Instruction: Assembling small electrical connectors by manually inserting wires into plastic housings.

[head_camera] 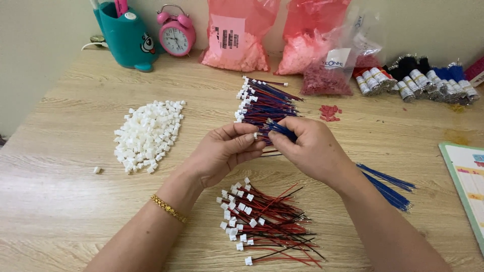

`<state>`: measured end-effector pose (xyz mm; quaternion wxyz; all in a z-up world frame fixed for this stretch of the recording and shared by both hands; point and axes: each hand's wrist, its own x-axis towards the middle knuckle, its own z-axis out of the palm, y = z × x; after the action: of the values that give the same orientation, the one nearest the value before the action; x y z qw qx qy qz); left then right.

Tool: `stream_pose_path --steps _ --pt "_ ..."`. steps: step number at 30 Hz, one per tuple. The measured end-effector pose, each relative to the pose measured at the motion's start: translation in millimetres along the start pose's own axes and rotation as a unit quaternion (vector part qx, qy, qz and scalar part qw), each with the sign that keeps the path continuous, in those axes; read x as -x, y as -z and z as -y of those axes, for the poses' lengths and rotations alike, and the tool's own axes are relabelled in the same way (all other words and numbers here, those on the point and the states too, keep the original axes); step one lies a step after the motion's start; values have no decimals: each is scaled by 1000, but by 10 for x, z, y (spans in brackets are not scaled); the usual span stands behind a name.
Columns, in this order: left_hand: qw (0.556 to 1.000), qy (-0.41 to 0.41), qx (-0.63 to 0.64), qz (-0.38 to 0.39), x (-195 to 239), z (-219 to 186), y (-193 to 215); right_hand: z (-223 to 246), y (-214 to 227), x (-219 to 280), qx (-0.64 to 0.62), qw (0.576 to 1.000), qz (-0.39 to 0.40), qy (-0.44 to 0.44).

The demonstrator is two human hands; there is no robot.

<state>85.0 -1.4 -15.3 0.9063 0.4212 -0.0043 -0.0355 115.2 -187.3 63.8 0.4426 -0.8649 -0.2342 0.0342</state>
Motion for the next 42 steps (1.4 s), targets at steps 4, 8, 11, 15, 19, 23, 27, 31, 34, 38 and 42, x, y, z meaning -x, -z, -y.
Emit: stream_pose_path --steps 4,8,11,15,19,23,27,31,34,38,42 --pt "1000 8 3 4 3 5 8 -30 1 -9 19 1000 4 18" --pt "1000 11 2 3 18 -19 -7 -39 2 -19 30 999 4 17" --pt "1000 12 2 3 5 -11 5 -23 3 -22 36 999 6 12" --pt "1000 11 1 7 17 -16 -2 17 16 -15 37 999 17 5" --pt "1000 8 -2 8 31 -18 -21 15 32 -21 44 999 21 6" --pt "1000 5 -19 7 16 -6 -11 35 33 -29 36 999 24 7" --pt "998 -13 -59 1 -16 13 11 -24 -2 -15 44 998 14 35" --pt "997 -26 -77 -2 -22 19 9 -57 -16 -35 71 995 8 65" --pt "994 -36 -106 -7 -26 42 8 -74 -33 -23 78 993 -1 91" --pt "992 -47 -116 -8 -64 125 37 -130 -53 -41 75 991 -1 109" --pt "990 -50 -127 -22 -63 128 31 -149 -65 -56 78 990 4 120"
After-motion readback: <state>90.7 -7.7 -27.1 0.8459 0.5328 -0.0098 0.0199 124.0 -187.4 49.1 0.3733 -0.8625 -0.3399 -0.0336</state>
